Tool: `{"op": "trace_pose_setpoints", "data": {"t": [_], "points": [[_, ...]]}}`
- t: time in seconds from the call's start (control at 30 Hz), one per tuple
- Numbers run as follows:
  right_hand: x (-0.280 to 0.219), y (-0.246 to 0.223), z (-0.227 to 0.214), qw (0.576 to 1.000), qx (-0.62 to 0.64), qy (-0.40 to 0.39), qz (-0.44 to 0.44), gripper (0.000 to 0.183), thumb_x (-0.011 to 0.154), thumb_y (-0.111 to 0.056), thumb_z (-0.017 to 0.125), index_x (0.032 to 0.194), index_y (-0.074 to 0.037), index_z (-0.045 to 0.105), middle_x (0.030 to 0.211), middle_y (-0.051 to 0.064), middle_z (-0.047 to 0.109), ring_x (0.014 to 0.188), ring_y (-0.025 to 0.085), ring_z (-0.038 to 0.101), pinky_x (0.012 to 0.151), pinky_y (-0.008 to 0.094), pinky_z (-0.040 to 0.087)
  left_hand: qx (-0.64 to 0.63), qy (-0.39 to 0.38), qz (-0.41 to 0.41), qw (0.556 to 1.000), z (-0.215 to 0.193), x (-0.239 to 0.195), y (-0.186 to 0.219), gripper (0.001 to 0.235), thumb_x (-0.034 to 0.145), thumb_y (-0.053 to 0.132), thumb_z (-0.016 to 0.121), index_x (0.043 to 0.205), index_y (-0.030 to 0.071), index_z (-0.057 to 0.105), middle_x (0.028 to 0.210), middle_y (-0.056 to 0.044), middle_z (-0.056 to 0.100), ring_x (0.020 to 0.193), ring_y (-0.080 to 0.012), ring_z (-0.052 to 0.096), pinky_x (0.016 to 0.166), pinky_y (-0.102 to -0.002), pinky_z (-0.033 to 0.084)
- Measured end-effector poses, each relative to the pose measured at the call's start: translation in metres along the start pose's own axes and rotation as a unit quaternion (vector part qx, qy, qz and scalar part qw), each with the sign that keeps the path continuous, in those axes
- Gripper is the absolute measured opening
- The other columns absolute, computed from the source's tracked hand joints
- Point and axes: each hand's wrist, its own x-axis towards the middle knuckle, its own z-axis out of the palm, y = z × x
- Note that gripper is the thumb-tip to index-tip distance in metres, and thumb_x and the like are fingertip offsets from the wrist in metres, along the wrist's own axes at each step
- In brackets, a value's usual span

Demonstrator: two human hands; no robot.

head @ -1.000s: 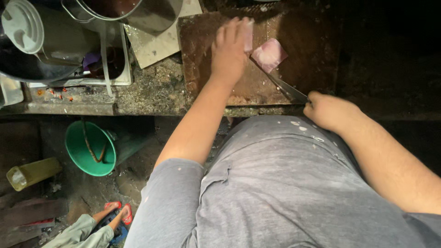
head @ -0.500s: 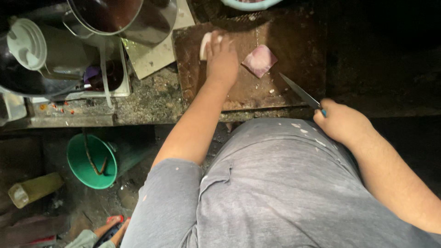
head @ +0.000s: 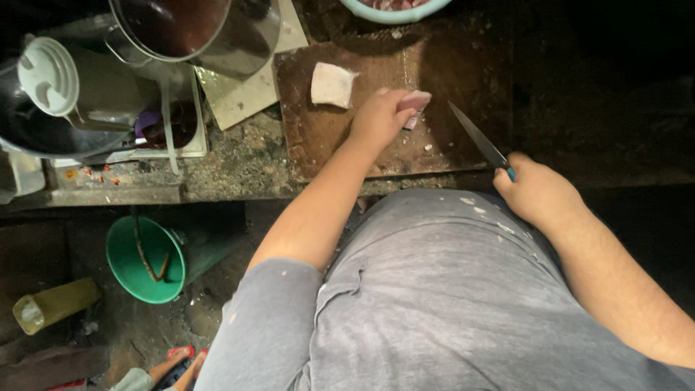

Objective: The person slices a piece of meat on a wooden cutting board using a knife, placing the smaller pieces into a blue bowl.

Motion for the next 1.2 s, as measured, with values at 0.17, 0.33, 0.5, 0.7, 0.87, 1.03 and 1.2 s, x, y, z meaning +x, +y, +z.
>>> {"op": "trace_pose_setpoints", "data": {"t": [0.17,0.33,0.5,0.7,0.87,1.03,1.2], "points": [[0.002,-0.006,0.005,1.000,0.000,0.012,-0.017,0.041,0.101,-0.039,0.053,0.116,-0.003,0.064,0.101,0.029,0.072,0.098,0.047,0.069,0.084,0.055,0.055,0.150,0.081,0.137,0.976,-0.008,-0.025,0.007,0.053,0.086,-0.002,0.062,0.135,0.018,0.069,0.123,-0.011,0.066,0.119,-0.0350,0.063,0.107,-0.046,0.050],[0.001,-0.023,0.001,0.999,0.010,0.025,-0.032,0.041,0.103,-0.039,0.049,0.119,-0.003,0.061,0.095,0.028,0.072,0.091,0.047,0.069,0.078,0.056,0.055,0.186,0.002,0.228,0.956,-0.008,-0.043,-0.006,0.049,0.083,0.006,0.061,0.132,0.011,0.065,0.142,-0.016,0.059,0.133,-0.0373,0.054,0.113,-0.046,0.042],[0.008,-0.043,0.000,0.997,-0.011,0.032,-0.073,0.038,0.107,-0.037,0.045,0.111,-0.002,0.059,0.089,0.028,0.072,0.085,0.049,0.069,0.075,0.057,0.055,0.062,0.034,0.028,0.997,-0.011,-0.050,-0.012,0.036,0.098,0.017,0.060,0.133,0.008,0.064,0.140,-0.014,0.060,0.133,-0.0362,0.054,0.116,-0.045,0.043],[0.025,-0.059,0.016,0.990,-0.021,0.047,-0.129,0.030,0.107,-0.030,0.045,0.106,-0.002,0.056,0.085,0.027,0.070,0.078,0.049,0.068,0.070,0.059,0.054,0.104,0.067,0.055,0.991,0.000,-0.041,0.004,0.059,0.081,0.039,0.082,0.126,0.005,0.064,0.129,-0.016,0.058,0.125,-0.0389,0.050,0.106,-0.048,0.042],[0.035,-0.060,0.028,0.979,-0.034,0.072,-0.187,0.026,0.106,-0.026,0.047,0.103,-0.001,0.054,0.079,0.026,0.068,0.072,0.048,0.067,0.065,0.059,0.053,0.133,0.100,0.049,0.985,0.009,-0.039,0.010,0.059,0.078,0.038,0.085,0.123,0.007,0.063,0.122,-0.010,0.059,0.121,-0.0349,0.052,0.103,-0.047,0.044],[0.043,-0.059,0.033,0.980,-0.041,0.054,-0.189,0.025,0.105,-0.024,0.048,0.102,0.000,0.053,0.075,0.027,0.068,0.069,0.048,0.067,0.062,0.058,0.054,0.133,0.098,0.055,0.985,0.010,-0.038,0.008,0.060,0.078,0.039,0.084,0.124,0.007,0.063,0.122,-0.010,0.058,0.121,-0.0340,0.052,0.103,-0.047,0.044],[0.050,-0.060,0.037,0.982,-0.059,0.035,-0.179,0.026,0.105,-0.023,0.048,0.101,0.002,0.052,0.075,0.029,0.069,0.070,0.047,0.069,0.063,0.057,0.055,0.151,0.110,0.061,0.981,0.013,-0.035,0.006,0.061,0.076,0.040,0.083,0.123,0.005,0.063,0.121,-0.012,0.058,0.119,-0.0355,0.052,0.101,-0.048,0.044]]}}
